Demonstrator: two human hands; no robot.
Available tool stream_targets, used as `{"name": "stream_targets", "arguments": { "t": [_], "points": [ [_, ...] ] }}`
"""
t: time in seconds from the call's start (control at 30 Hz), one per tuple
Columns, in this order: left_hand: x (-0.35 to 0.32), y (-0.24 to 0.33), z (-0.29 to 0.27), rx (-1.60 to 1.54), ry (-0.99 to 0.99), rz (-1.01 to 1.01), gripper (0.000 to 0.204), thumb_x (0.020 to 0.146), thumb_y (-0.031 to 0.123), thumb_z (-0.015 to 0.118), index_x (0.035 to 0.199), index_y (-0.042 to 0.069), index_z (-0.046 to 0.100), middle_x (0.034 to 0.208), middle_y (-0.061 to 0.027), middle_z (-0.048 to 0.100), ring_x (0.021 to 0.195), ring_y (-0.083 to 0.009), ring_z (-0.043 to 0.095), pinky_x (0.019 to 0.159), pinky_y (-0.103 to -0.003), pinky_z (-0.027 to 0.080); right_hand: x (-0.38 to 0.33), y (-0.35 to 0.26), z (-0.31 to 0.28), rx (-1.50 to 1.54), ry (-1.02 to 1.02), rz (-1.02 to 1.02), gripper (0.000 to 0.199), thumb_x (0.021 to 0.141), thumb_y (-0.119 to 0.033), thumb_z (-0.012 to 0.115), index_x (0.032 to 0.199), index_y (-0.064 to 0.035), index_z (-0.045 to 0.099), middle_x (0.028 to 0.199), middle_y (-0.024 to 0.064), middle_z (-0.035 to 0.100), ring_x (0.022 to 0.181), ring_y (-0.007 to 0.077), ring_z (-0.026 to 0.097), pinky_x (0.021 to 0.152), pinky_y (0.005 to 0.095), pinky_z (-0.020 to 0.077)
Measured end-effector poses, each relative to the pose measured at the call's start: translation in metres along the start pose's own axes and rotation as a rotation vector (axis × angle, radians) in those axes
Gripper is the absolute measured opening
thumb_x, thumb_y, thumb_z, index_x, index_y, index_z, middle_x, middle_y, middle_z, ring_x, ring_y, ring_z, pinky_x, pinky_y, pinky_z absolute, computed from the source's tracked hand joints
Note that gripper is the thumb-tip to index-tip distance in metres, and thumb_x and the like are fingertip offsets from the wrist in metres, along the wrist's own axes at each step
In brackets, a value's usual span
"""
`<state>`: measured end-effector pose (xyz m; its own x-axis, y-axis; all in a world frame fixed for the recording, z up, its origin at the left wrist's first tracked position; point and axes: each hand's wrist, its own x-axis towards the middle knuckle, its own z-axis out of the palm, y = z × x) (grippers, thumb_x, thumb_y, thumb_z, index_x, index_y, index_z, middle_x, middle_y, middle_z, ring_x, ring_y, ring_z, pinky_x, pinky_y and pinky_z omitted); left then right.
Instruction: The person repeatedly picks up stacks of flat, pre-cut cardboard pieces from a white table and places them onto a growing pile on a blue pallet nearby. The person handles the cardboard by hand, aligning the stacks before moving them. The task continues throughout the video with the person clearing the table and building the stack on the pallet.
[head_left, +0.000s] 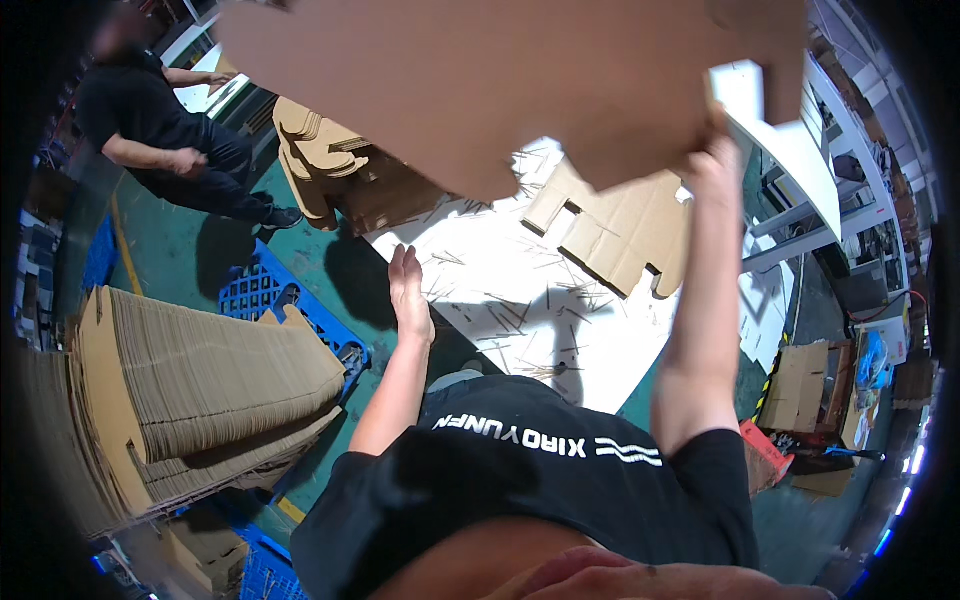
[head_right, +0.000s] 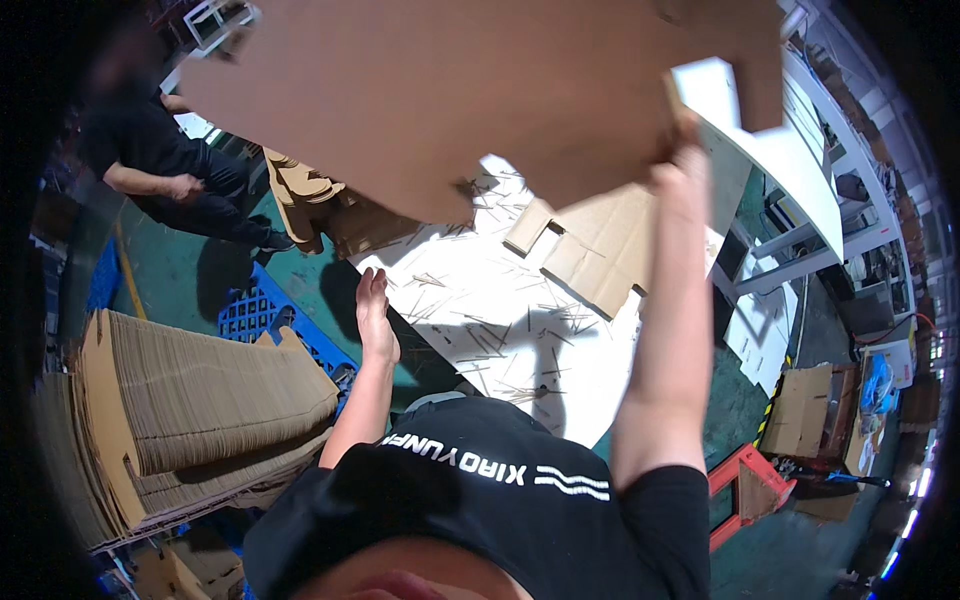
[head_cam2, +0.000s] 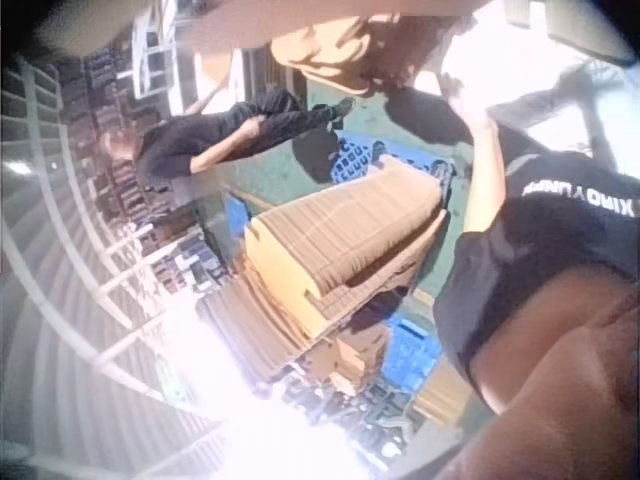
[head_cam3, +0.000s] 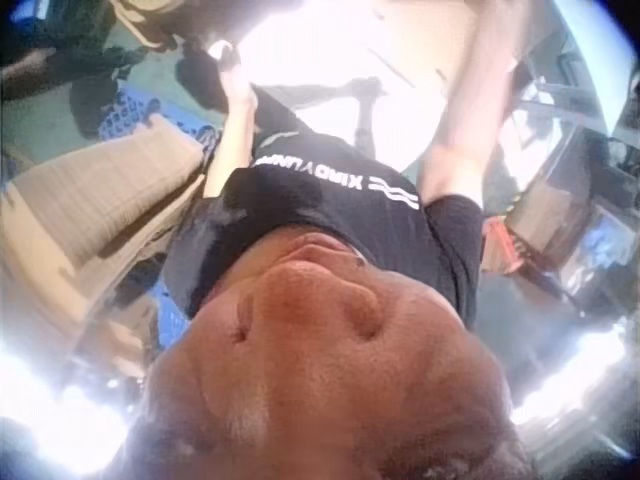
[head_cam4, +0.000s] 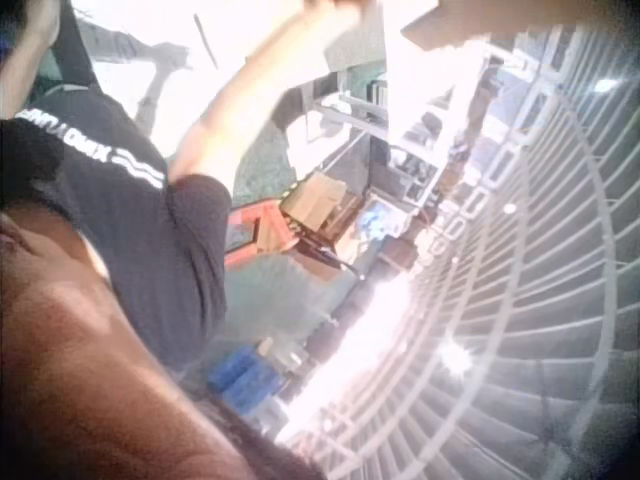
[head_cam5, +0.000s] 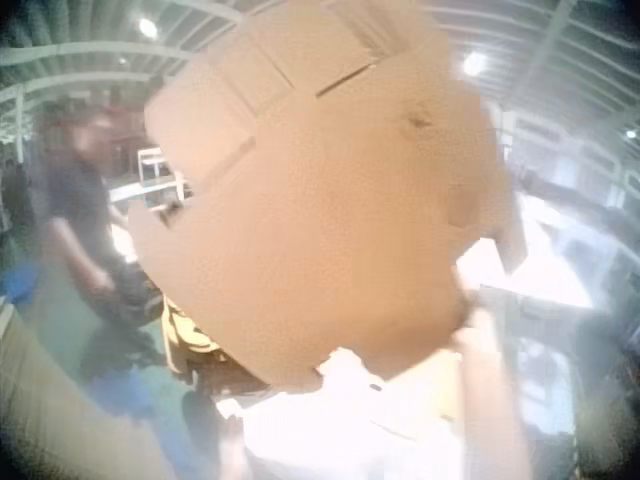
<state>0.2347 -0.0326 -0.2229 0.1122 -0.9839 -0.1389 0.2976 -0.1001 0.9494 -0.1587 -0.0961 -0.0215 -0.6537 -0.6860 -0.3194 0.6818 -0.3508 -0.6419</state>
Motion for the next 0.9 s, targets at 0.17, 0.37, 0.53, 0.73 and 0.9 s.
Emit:
{"name": "stream_targets", "arguments": {
  "t": [0.17, 0.37, 0.53, 0.73, 0.9],
  "points": [
    [-0.002, 0.006, -0.015, 0.105, -0.110, -0.021, 0.051, 0.101, 0.032, 0.041, 0.143, 0.003, 0.032, 0.133, -0.0142, 0.051, 0.122, -0.0206, 0.048, 0.103, -0.034, 0.033, -0.008, 0.153, 0.069, 0.338, -0.176, 0.421, 0.049, 0.096, -0.045, 0.047, 0.127, -0.0077, 0.049, 0.127, 0.0124, 0.055, 0.115, 0.0319, 0.053, 0.094, 0.0537, 0.0449],
    [-0.007, -0.038, -0.026, 0.186, -0.188, -0.239, 0.050, 0.097, 0.028, 0.051, 0.137, 0.002, 0.040, 0.123, -0.0120, 0.058, 0.106, -0.0163, 0.056, 0.090, -0.030, 0.043, 0.024, 0.272, -0.022, -0.479, -0.180, 0.571, 0.020, 0.085, -0.020, 0.069, 0.097, -0.0086, 0.058, 0.091, 0.0053, 0.059, 0.084, 0.0207, 0.060, 0.074, 0.0412, 0.0528],
    [-0.004, -0.080, 0.006, 0.405, -0.530, -0.436, 0.041, 0.090, 0.015, 0.062, 0.126, -0.002, 0.053, 0.116, -0.0136, 0.062, 0.104, -0.0161, 0.058, 0.091, -0.028, 0.045, 0.031, 0.239, -0.204, -0.507, 0.195, 0.488, 0.005, 0.087, -0.010, 0.059, 0.086, -0.0072, 0.056, 0.083, 0.0071, 0.058, 0.073, 0.0181, 0.059, 0.056, 0.0312, 0.0526],
    [0.055, -0.167, 0.067, 0.650, -0.787, -0.355, 0.045, 0.084, 0.017, 0.067, 0.123, -0.003, 0.055, 0.105, -0.0116, 0.064, 0.093, -0.0144, 0.060, 0.083, -0.026, 0.048, 0.031, 0.119, -0.405, -0.481, 0.587, 0.180, 0.004, 0.084, -0.003, 0.056, 0.082, -0.0060, 0.057, 0.076, 0.0066, 0.058, 0.061, 0.0160, 0.058, 0.045, 0.0270, 0.0474],
    [0.122, -0.179, 0.178, 0.972, -0.754, -0.092, 0.059, 0.078, 0.021, 0.072, 0.128, -0.003, 0.051, 0.118, -0.0189, 0.059, 0.108, -0.0278, 0.058, 0.092, -0.036, 0.045, 0.030, 0.060, -0.462, -0.582, 0.684, 0.071, 0.044, 0.082, -0.005, 0.063, 0.126, -0.0041, 0.054, 0.085, 0.0055, 0.061, 0.063, 0.0146, 0.060, 0.046, 0.0250, 0.0457]
  ]
}}
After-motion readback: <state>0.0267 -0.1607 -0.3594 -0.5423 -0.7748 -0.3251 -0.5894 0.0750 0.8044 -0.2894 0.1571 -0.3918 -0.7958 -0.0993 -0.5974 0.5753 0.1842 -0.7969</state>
